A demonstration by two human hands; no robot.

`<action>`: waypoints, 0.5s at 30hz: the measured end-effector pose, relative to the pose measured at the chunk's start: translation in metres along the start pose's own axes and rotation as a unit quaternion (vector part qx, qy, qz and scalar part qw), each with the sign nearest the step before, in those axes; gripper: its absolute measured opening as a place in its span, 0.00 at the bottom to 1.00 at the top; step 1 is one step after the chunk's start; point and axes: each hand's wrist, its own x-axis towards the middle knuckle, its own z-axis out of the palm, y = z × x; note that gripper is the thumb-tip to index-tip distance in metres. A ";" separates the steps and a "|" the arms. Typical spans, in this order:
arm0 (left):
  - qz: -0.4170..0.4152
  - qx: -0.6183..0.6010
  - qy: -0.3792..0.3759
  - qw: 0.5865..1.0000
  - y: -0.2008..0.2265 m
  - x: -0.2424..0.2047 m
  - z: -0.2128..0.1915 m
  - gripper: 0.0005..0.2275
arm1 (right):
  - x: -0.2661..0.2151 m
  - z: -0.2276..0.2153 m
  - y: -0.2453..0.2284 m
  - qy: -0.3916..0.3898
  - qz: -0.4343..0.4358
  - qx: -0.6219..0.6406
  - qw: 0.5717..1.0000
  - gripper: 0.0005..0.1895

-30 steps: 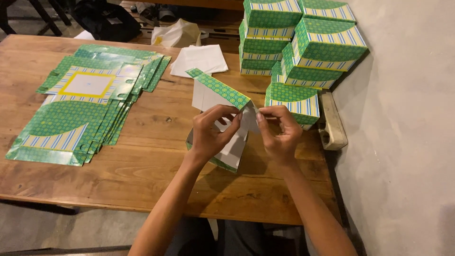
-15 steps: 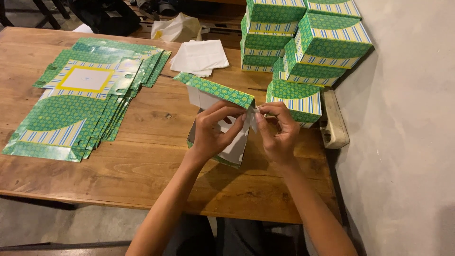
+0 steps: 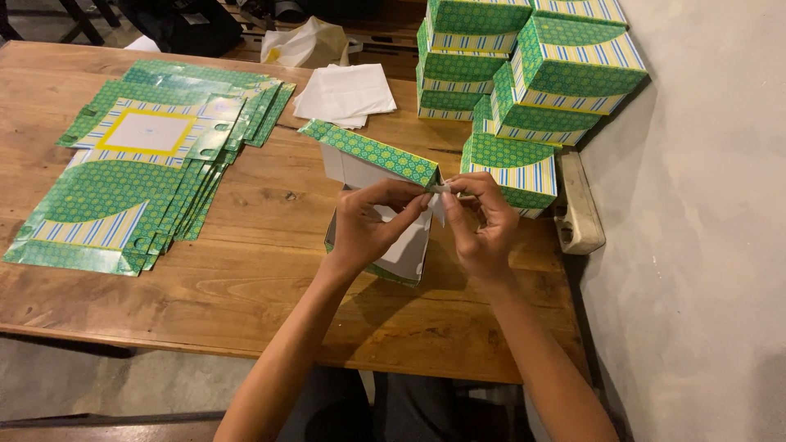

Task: Assembling a cardboard box by folding flaps and tucking them in, then placing a paper liner inside.

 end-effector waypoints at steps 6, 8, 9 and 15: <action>0.006 0.021 -0.040 0.999 0.006 0.002 -0.004 0.03 | 0.001 0.001 -0.003 0.001 -0.012 -0.014 1.000 0.04; 0.003 0.008 -0.034 0.999 0.006 0.002 -0.003 0.03 | 0.002 0.000 -0.006 0.001 -0.011 -0.012 1.000 0.04; 0.000 -0.004 -0.028 1.000 0.006 0.002 -0.002 0.03 | 0.003 0.000 -0.007 0.001 -0.011 -0.009 1.000 0.04; 0.000 -0.014 -0.021 1.000 0.005 0.002 -0.001 0.04 | 0.005 0.002 -0.012 0.003 -0.017 0.011 1.000 0.03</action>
